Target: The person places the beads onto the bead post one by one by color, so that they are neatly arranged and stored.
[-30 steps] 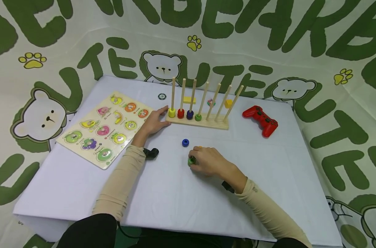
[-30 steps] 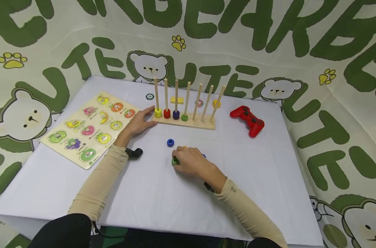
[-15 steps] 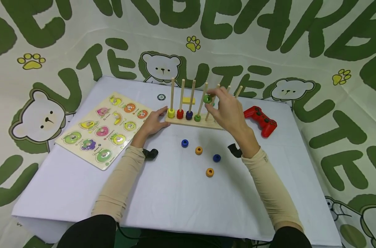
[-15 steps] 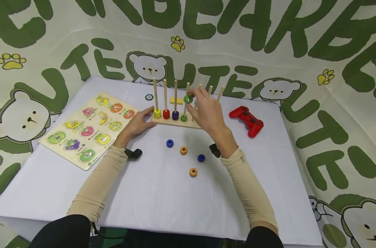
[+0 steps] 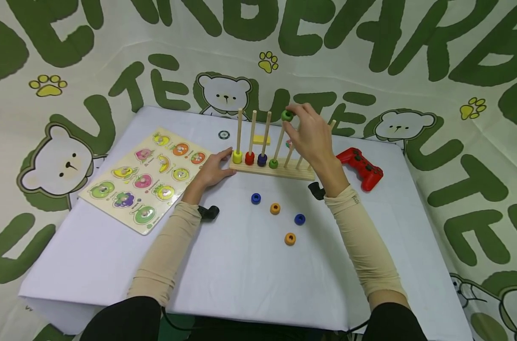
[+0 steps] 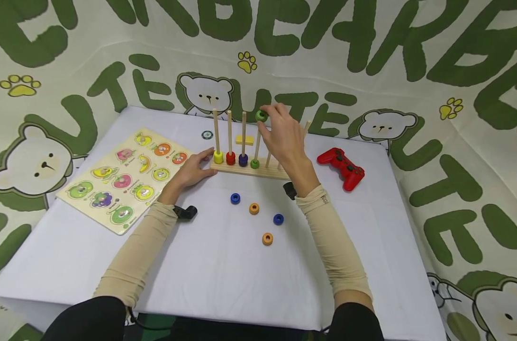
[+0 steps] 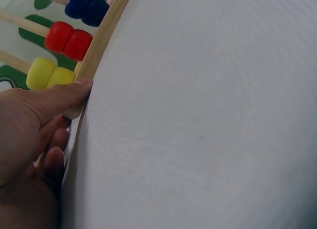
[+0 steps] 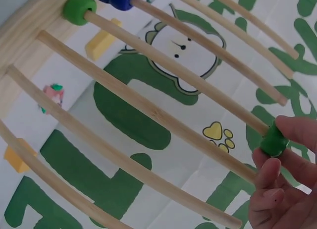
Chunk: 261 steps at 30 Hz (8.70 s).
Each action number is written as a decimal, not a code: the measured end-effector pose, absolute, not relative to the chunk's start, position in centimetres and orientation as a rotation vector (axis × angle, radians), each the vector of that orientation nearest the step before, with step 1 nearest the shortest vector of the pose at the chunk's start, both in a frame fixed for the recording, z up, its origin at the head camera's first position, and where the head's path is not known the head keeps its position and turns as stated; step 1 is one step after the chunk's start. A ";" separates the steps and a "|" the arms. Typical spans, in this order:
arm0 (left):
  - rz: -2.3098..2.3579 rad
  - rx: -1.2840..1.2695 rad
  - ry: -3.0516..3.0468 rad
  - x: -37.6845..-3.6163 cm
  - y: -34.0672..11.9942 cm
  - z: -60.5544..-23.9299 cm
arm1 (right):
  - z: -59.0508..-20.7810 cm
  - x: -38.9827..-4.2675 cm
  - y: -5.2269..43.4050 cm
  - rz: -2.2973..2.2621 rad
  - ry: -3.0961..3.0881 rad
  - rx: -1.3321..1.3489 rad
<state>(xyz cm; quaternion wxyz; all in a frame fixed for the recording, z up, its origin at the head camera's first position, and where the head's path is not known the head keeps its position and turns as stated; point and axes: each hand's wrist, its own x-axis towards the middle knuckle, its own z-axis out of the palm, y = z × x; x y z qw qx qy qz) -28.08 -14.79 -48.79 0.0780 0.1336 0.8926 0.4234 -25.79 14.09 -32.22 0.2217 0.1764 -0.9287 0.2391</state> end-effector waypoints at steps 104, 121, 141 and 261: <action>1.251 0.403 2.665 -28.7 -14.9 -49.3 | -42.6 -11.5 19.1 0.470 -3.381 1.027; 1.252 0.408 2.661 -28.4 -14.9 -49.4 | -34.0 -18.7 19.2 0.754 -2.700 0.612; 1.251 0.380 2.685 -28.4 -15.0 -49.4 | -31.5 -25.6 17.3 0.678 -2.661 0.427; 1.252 0.402 2.689 -28.6 -15.2 -49.4 | -35.5 -20.3 16.5 0.797 -2.725 0.529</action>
